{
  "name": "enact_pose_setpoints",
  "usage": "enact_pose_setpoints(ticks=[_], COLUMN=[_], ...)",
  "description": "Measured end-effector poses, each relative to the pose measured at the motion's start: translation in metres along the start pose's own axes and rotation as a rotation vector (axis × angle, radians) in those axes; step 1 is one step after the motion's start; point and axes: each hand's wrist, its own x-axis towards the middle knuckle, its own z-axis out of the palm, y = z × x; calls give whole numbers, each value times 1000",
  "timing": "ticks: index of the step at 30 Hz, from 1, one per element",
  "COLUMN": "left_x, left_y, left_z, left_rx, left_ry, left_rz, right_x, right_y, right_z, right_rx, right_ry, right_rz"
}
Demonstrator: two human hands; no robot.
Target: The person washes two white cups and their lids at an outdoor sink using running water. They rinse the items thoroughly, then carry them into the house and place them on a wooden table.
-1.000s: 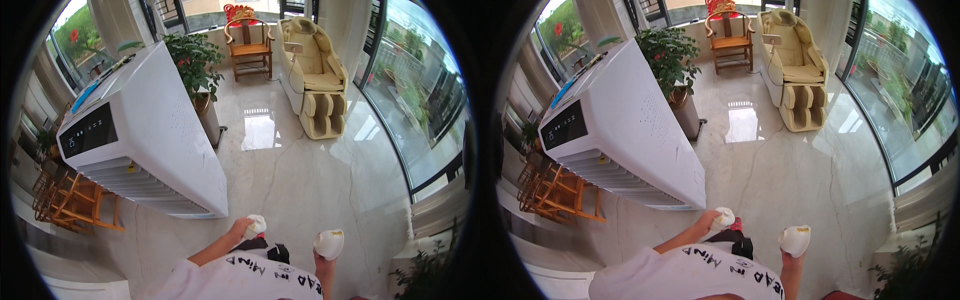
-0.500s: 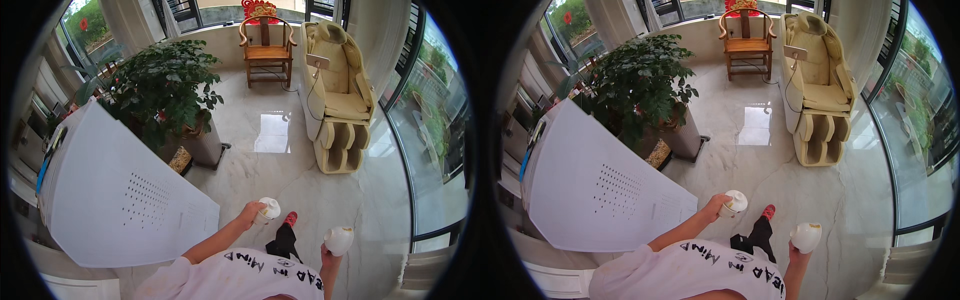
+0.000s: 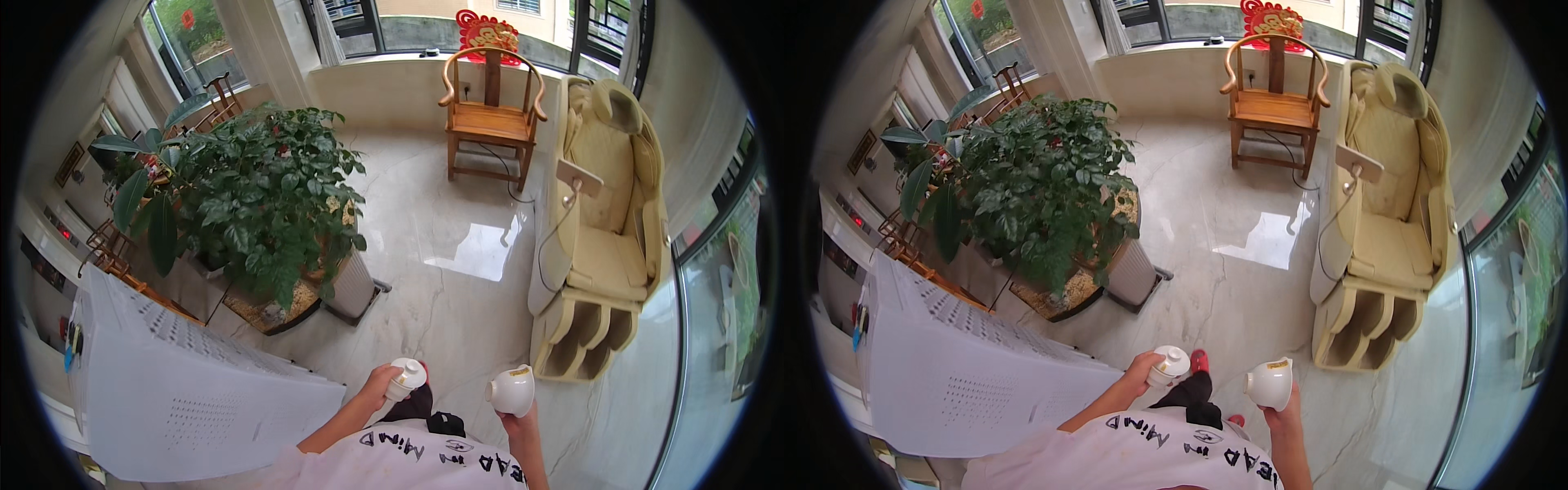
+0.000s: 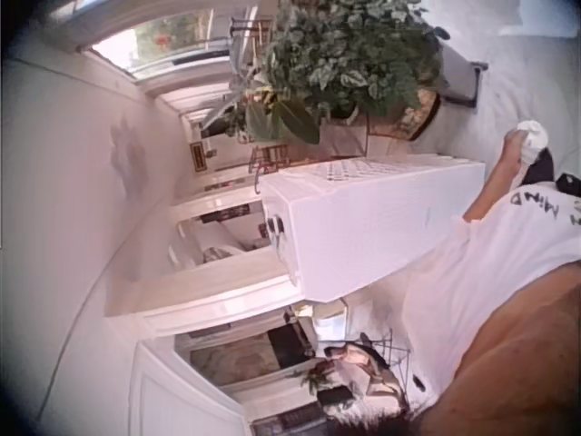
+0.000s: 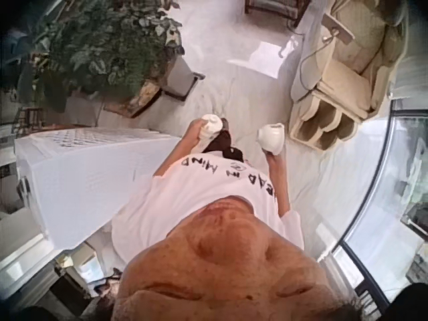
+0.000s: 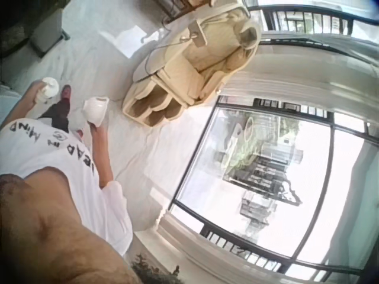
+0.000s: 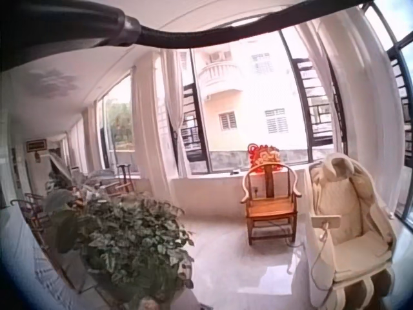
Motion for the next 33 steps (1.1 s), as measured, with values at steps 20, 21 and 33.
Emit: enact_pose_setpoints(ticks=[20,21,33], left_x=[426,450,652], left_y=[368,382,597], left_z=[76,79,42], left_rx=[-59,-73,-64], left_ry=[-230,-217,153], left_rz=[158,165,257], right_x=[486,516,855], right_y=[-167,-175,-281], right_z=[188,188,367], right_rx=[95,75,-212], right_ry=[89,83,-98], right_rz=[-45,-42,67])
